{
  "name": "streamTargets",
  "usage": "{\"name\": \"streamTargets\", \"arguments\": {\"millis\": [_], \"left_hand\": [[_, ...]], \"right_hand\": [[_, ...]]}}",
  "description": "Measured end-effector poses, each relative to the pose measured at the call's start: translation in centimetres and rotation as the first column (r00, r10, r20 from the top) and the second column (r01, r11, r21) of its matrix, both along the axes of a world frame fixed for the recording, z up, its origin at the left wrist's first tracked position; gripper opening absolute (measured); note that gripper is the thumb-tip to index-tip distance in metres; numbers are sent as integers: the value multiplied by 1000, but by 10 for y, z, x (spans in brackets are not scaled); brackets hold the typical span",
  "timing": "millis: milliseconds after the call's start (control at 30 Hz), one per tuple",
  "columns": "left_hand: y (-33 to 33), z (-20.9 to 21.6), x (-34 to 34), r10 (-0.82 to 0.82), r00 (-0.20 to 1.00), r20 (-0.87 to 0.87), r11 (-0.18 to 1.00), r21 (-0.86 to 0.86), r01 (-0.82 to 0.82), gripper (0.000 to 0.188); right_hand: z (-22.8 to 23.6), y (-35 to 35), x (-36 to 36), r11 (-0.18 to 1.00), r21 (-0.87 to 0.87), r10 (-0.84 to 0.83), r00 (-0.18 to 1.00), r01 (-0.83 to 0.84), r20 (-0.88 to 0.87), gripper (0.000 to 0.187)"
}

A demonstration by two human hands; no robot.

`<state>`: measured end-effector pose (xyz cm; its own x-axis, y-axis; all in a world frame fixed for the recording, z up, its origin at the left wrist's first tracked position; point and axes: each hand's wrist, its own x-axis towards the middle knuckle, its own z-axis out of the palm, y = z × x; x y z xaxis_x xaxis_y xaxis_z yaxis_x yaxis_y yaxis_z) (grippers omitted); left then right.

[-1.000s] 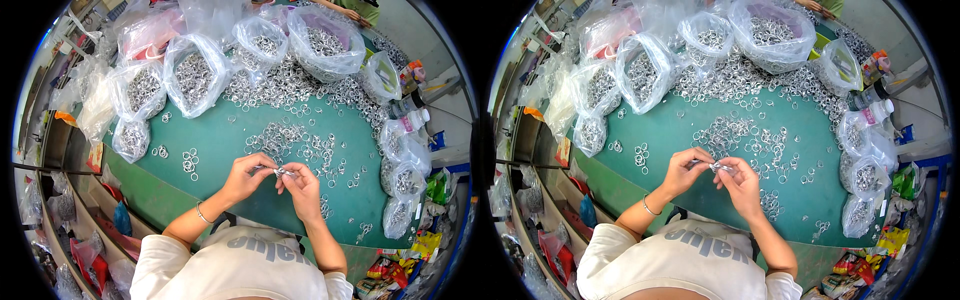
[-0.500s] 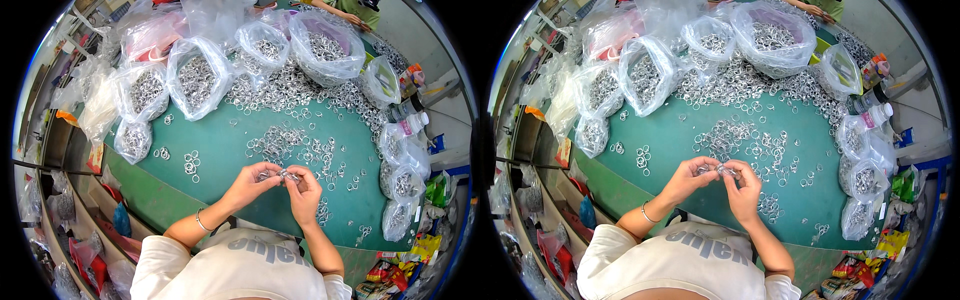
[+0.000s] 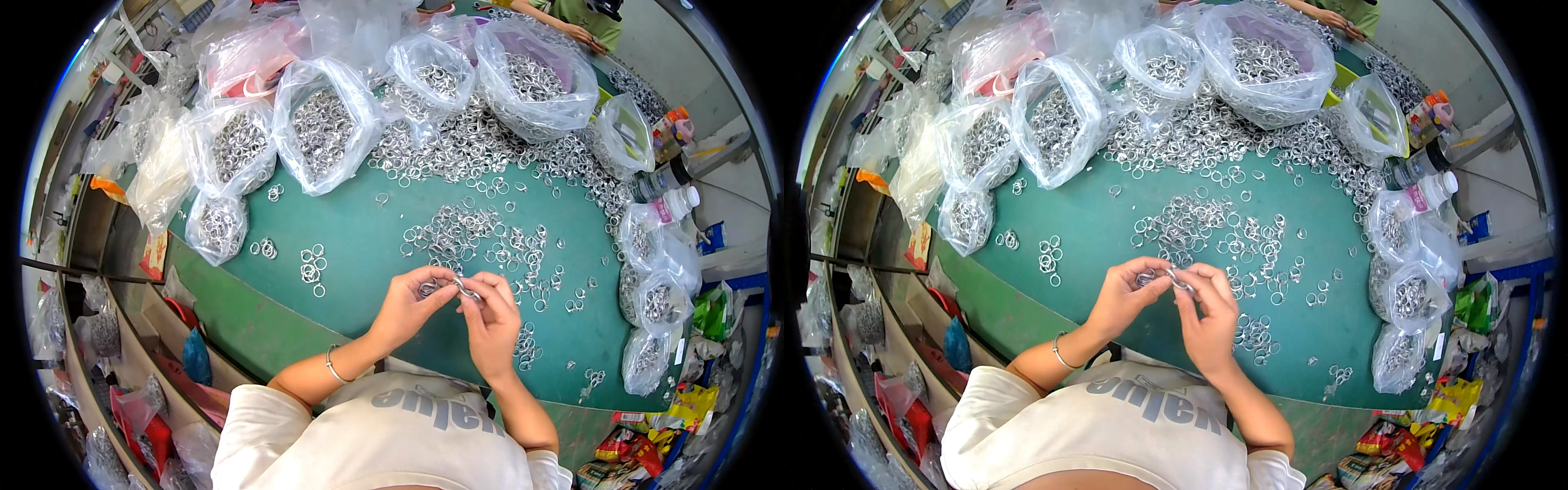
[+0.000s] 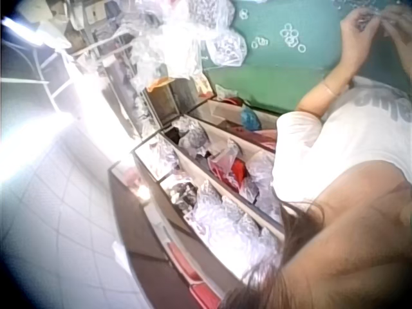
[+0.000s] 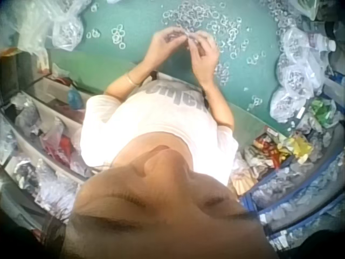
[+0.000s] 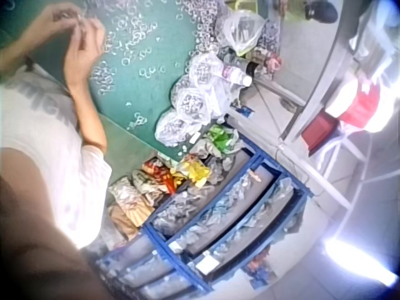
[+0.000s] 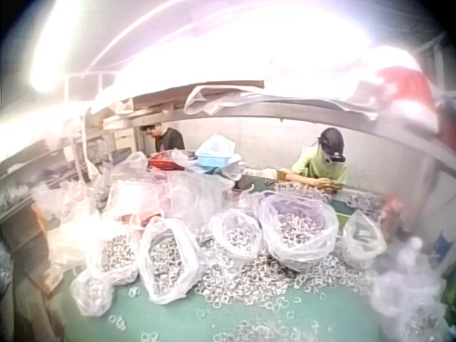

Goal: The person sorts through a large pile of small metal rings on a green work table, picking them up by hand and occasionally placing them into clear plastic bags.

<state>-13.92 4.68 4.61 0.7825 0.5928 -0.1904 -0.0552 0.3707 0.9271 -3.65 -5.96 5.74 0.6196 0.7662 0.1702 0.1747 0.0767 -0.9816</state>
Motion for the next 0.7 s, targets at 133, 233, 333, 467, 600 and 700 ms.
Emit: {"name": "streamTargets", "arguments": {"millis": [133,233,333,467,600,700], "left_hand": [[-1,7,0,-2,1000,-9,1000,-20,1,31],[-4,5,-2,14,1000,-28,1000,-7,-15,30],[1,6,-5,-18,999,-36,998,-63,16,27],[2,4,-5,-38,999,18,984,-174,41,25],[2,3,-5,-48,998,-50,998,-30,46,22],[-3,5,-2,4,998,65,974,226,-19,21]], "right_hand": [[6,0,-4,999,-41,-12,910,32,414,31],[3,0,-6,998,-52,61,843,-40,534,33],[3,-3,1,996,-16,88,925,-88,369,32],[-5,-2,4,999,11,42,994,-41,-97,21],[-2,3,8,999,-14,34,913,-44,-406,15],[-4,3,15,990,-74,71,873,-121,-482,14]]}}
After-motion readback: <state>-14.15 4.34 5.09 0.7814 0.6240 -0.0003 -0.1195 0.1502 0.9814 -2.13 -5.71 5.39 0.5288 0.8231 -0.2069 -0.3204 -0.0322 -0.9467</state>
